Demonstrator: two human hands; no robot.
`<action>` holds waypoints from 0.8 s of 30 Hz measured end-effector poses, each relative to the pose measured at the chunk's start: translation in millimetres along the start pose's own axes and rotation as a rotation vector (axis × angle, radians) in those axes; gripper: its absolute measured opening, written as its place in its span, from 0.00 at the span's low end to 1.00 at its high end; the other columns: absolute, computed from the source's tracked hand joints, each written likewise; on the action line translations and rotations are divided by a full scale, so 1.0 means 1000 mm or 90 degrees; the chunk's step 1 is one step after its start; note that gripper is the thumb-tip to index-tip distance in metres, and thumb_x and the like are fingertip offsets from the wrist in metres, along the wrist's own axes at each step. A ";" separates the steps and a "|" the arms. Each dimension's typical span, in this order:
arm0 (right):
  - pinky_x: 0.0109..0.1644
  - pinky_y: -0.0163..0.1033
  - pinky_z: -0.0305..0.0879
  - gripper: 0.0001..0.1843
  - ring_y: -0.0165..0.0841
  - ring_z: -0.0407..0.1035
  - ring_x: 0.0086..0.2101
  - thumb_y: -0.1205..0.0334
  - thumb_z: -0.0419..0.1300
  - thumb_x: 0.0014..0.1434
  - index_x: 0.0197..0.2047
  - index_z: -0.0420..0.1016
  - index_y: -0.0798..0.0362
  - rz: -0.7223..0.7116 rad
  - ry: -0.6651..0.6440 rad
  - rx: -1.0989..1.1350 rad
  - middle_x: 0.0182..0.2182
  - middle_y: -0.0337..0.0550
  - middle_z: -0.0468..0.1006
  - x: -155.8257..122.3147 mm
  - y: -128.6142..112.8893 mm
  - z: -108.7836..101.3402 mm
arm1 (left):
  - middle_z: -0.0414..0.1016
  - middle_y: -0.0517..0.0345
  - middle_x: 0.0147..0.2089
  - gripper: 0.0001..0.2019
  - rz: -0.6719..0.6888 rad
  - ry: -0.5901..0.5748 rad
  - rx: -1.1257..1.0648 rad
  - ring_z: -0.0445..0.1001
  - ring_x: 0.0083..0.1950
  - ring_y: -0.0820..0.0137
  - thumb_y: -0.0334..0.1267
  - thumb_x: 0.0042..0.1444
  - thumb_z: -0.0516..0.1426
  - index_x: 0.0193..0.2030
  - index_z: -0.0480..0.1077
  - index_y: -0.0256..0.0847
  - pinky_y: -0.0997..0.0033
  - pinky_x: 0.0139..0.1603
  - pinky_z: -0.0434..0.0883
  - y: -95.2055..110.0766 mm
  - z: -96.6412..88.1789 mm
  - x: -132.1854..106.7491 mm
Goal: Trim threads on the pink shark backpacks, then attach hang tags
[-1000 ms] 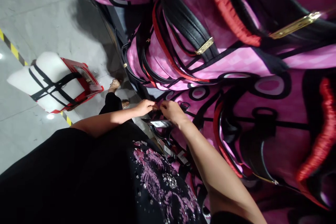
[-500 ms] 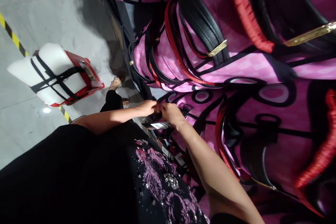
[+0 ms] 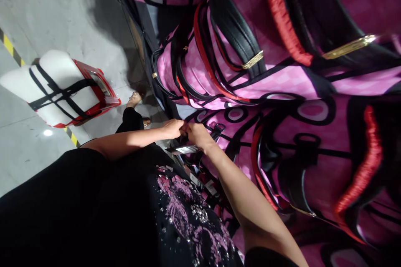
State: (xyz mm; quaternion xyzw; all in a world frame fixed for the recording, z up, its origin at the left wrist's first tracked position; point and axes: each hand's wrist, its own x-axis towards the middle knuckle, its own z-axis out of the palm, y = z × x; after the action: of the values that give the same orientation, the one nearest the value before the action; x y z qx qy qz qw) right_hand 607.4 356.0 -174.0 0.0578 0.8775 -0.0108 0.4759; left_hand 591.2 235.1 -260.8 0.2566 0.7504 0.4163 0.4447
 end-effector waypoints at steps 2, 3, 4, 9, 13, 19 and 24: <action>0.35 0.35 0.57 0.13 0.38 0.75 0.41 0.68 0.52 0.62 0.44 0.77 0.60 -0.003 -0.002 0.001 0.41 0.57 0.80 0.001 0.000 0.000 | 0.81 0.55 0.42 0.09 0.010 -0.011 -0.008 0.78 0.46 0.65 0.38 0.54 0.60 0.42 0.76 0.43 0.73 0.42 0.70 0.000 -0.001 -0.002; 0.35 0.34 0.57 0.13 0.37 0.75 0.41 0.67 0.53 0.62 0.44 0.77 0.60 -0.004 -0.003 0.002 0.41 0.57 0.80 0.001 -0.001 0.000 | 0.81 0.55 0.42 0.09 0.010 -0.019 -0.002 0.78 0.47 0.64 0.39 0.55 0.59 0.42 0.77 0.44 0.73 0.43 0.70 0.000 -0.002 -0.003; 0.35 0.34 0.57 0.13 0.37 0.75 0.41 0.66 0.53 0.62 0.43 0.78 0.60 -0.004 -0.006 0.002 0.41 0.57 0.80 0.002 -0.001 0.001 | 0.81 0.55 0.42 0.09 0.007 -0.024 0.012 0.78 0.47 0.64 0.39 0.55 0.59 0.42 0.77 0.44 0.72 0.43 0.71 0.000 -0.003 -0.004; 0.36 0.34 0.58 0.13 0.38 0.74 0.42 0.65 0.55 0.62 0.44 0.77 0.61 -0.003 -0.005 0.006 0.42 0.57 0.80 0.003 -0.001 0.001 | 0.81 0.53 0.42 0.10 0.021 0.005 0.040 0.78 0.46 0.63 0.36 0.54 0.59 0.41 0.78 0.42 0.71 0.45 0.71 0.002 -0.001 -0.008; 0.36 0.33 0.58 0.13 0.36 0.74 0.41 0.65 0.53 0.63 0.44 0.77 0.59 -0.016 -0.005 0.015 0.41 0.56 0.80 0.000 -0.001 0.001 | 0.81 0.54 0.38 0.08 0.054 -0.017 -0.116 0.78 0.42 0.67 0.32 0.55 0.57 0.37 0.78 0.38 0.74 0.42 0.70 -0.003 0.003 -0.012; 0.35 0.33 0.57 0.15 0.34 0.74 0.39 0.66 0.50 0.65 0.42 0.78 0.60 -0.036 -0.012 0.026 0.40 0.55 0.80 0.000 -0.001 0.002 | 0.81 0.53 0.37 0.08 -0.003 0.010 -0.080 0.77 0.39 0.66 0.32 0.55 0.56 0.37 0.78 0.39 0.72 0.38 0.68 -0.006 0.007 -0.013; 0.34 0.33 0.56 0.15 0.32 0.73 0.36 0.66 0.49 0.65 0.42 0.77 0.59 -0.041 -0.016 0.035 0.38 0.53 0.80 0.001 -0.001 0.004 | 0.78 0.55 0.34 0.05 -0.017 -0.013 -0.185 0.74 0.34 0.70 0.34 0.53 0.58 0.35 0.75 0.36 0.75 0.34 0.66 -0.013 0.009 -0.010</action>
State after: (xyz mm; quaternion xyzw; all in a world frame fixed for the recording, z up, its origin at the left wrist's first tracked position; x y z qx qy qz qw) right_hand 609.7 354.8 -176.7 0.0427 0.8724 -0.0506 0.4843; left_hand 603.5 224.0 -270.0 0.1835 0.6808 0.5120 0.4906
